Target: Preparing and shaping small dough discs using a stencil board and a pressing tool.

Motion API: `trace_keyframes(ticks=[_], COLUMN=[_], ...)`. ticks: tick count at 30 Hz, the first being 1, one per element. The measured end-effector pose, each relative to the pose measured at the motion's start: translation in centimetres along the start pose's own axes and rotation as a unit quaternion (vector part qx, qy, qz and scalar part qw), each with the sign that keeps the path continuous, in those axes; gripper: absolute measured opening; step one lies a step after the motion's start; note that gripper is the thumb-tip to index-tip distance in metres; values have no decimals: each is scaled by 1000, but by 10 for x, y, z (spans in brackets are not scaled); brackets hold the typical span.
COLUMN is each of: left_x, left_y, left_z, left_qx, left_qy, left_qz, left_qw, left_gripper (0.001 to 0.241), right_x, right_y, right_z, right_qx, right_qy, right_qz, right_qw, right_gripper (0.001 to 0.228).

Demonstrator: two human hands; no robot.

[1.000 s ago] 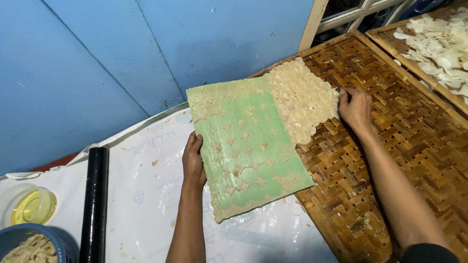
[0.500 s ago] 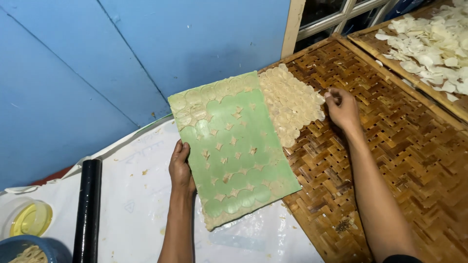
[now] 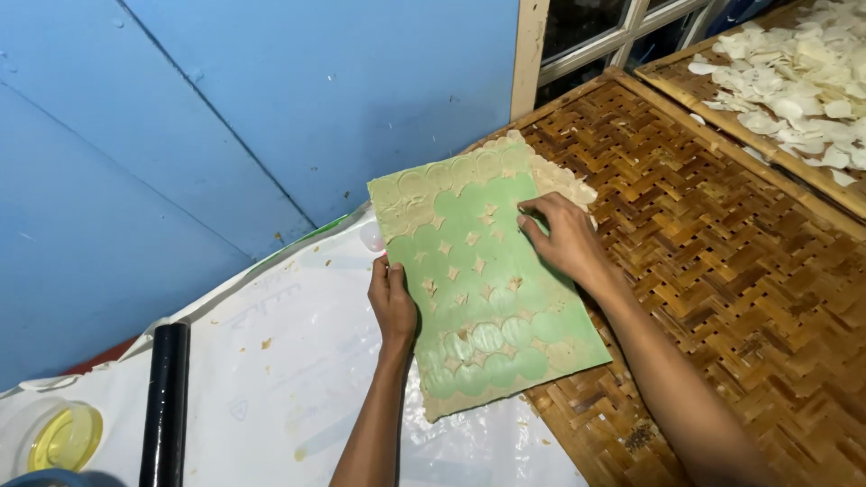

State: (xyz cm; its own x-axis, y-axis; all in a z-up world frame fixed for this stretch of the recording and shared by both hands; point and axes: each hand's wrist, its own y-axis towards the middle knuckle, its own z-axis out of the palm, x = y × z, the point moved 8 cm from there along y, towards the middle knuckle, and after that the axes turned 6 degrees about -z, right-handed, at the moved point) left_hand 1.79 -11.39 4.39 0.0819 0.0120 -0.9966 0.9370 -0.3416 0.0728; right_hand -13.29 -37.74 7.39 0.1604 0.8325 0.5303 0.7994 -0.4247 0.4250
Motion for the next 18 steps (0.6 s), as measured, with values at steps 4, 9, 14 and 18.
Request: trace_keyframes(ticks=[4, 9, 14, 18], left_x=[8, -4, -3, -11], left_y=[0, -4, -4, -7], left_z=[-1, 0, -4, -5], left_qx=[-24, -20, -32, -36], left_qy=[20, 25, 24, 22], left_qz=[1, 25, 28, 33], left_qw=[1000, 999, 999, 999], left_gripper=[17, 18, 18, 18], right_x=[-6, 36, 93, 115], right_y=[1, 4, 20, 29], right_z=[7, 14, 45, 67], right_qx=[-12, -31, -18, -53], right_qy=[-14, -36, -34, -71], right_qz=[-6, -67, -119, -164], right_qw=[1000, 997, 992, 982], right_gripper=[25, 21, 23, 27])
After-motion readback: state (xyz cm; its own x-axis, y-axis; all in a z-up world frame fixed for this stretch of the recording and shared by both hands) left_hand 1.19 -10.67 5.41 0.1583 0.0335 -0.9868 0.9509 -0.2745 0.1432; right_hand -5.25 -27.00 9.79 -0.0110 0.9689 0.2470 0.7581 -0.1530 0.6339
